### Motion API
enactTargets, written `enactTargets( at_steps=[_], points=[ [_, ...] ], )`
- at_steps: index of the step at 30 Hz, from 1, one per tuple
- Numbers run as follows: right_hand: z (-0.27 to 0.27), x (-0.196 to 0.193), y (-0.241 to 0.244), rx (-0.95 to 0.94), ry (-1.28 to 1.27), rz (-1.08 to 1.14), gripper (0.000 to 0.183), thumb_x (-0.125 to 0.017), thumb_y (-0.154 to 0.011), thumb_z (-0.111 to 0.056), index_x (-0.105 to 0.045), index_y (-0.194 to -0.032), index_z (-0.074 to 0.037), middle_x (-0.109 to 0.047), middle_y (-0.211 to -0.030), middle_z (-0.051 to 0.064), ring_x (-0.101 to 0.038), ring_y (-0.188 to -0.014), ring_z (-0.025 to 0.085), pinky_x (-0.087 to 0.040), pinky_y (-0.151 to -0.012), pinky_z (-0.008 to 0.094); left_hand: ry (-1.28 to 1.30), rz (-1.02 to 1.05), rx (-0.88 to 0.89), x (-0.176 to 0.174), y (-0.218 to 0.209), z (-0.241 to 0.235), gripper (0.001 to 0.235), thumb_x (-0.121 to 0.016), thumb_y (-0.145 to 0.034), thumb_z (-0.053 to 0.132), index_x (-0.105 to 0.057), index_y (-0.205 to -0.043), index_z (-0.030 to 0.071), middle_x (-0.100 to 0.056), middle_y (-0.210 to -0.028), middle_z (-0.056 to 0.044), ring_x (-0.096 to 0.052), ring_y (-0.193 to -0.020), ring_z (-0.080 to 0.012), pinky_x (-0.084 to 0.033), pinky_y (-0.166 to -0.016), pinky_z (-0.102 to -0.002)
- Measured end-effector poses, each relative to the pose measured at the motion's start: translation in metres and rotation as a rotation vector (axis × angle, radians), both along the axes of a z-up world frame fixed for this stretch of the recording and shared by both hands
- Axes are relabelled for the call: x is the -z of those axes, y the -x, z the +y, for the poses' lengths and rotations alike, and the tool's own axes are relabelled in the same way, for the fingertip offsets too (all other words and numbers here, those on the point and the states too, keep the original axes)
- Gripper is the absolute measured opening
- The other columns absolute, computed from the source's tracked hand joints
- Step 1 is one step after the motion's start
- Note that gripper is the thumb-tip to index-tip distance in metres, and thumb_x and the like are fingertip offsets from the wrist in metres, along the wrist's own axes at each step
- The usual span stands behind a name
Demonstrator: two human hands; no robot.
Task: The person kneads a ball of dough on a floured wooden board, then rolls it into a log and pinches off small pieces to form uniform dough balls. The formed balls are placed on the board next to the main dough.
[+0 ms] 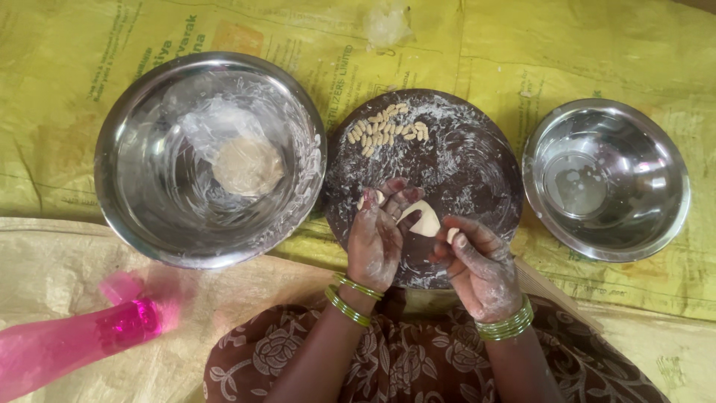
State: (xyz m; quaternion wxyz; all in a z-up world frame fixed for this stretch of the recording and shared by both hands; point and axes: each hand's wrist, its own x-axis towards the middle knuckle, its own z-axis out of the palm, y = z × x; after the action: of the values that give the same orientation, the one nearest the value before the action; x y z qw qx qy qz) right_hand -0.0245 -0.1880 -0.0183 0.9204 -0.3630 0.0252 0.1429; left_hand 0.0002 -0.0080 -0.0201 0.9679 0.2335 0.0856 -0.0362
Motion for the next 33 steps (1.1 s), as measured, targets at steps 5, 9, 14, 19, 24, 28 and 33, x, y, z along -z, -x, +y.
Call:
enactTargets(
  at_steps=[5, 9, 14, 19, 24, 28, 33],
  points=[
    [-0.018, -0.010, -0.014, -0.035, -0.225, -0.295, 0.018, -0.065, -0.111, -0.013, -0.074, -0.114, 0.002, -0.077, -0.102, 0.019, -0.075, -0.085, 0.027, -0.066, -0.073, 0.039, -0.021, -0.025, 0.031, 0.001, -0.001, 0.002, 0.063, -0.045, -0.102, 0.057, -0.051, -0.133, 0.002, -0.061, -0.128, -0.016, -0.058, -0.125, -0.0299, -0.048, -0.106, -0.046],
    [-0.048, -0.027, -0.027, 0.216, 0.085, -0.333, 0.014, -0.069, -0.106, -0.011, -0.072, -0.116, -0.002, -0.075, -0.110, 0.020, -0.077, -0.088, 0.027, -0.067, -0.073, 0.036, 0.042, -0.008, 0.054, 0.000, 0.000, 0.003, 0.071, -0.038, -0.104, 0.064, -0.051, -0.134, 0.001, -0.062, -0.123, -0.016, -0.058, -0.122, -0.0291, -0.046, -0.107, -0.045],
    [-0.062, -0.016, -0.030, 0.520, 0.819, -0.359, 0.016, -0.074, -0.100, -0.005, -0.071, -0.113, 0.002, -0.073, -0.112, 0.023, -0.076, -0.094, 0.026, -0.067, -0.080, 0.038, 0.137, -0.080, 0.048, 0.001, 0.000, 0.003, 0.077, -0.035, -0.102, 0.068, -0.050, -0.138, 0.001, -0.063, -0.123, -0.015, -0.056, -0.124, -0.0285, -0.042, -0.109, -0.045],
    [-0.062, 0.021, -0.045, 0.551, 0.768, -0.117, 0.012, -0.076, -0.095, -0.006, -0.074, -0.104, 0.001, -0.077, -0.100, 0.019, -0.078, -0.083, 0.023, -0.068, -0.073, 0.033, 0.133, -0.036, 0.035, 0.003, 0.001, 0.002, 0.079, -0.036, -0.102, 0.070, -0.050, -0.139, 0.002, -0.061, -0.123, -0.015, -0.056, -0.125, -0.0284, -0.042, -0.110, -0.046],
    [-0.063, 0.061, -0.059, 0.521, 1.109, -0.014, 0.018, -0.077, -0.087, -0.006, -0.075, -0.104, -0.003, -0.077, -0.096, 0.013, -0.077, -0.081, 0.020, -0.067, -0.068, 0.028, 0.146, -0.080, 0.055, 0.001, 0.001, 0.002, 0.077, -0.036, -0.102, 0.070, -0.051, -0.140, 0.004, -0.062, -0.124, -0.014, -0.056, -0.124, -0.0276, -0.042, -0.110, -0.045],
    [-0.068, 0.092, -0.063, 0.481, 1.531, -0.166, 0.020, -0.081, -0.085, -0.008, -0.076, -0.103, -0.002, -0.074, -0.090, 0.012, -0.071, -0.077, 0.020, -0.058, -0.069, 0.030, 0.145, -0.049, 0.058, -0.001, 0.000, -0.001, 0.078, -0.041, -0.100, 0.071, -0.051, -0.138, 0.004, -0.062, -0.121, -0.014, -0.056, -0.122, -0.0282, -0.042, -0.108, -0.045],
    [-0.078, 0.121, -0.066, 0.525, 1.570, -0.314, 0.023, -0.077, -0.089, -0.007, -0.075, -0.111, -0.001, -0.073, -0.097, 0.010, -0.070, -0.082, 0.015, -0.056, -0.076, 0.027, -0.100, 0.076, 0.043, 0.002, -0.002, -0.011, 0.031, -0.061, -0.098, 0.032, -0.063, -0.112, 0.004, -0.069, -0.115, -0.007, -0.064, -0.111, -0.0213, -0.051, -0.101, -0.042]
  ],
)
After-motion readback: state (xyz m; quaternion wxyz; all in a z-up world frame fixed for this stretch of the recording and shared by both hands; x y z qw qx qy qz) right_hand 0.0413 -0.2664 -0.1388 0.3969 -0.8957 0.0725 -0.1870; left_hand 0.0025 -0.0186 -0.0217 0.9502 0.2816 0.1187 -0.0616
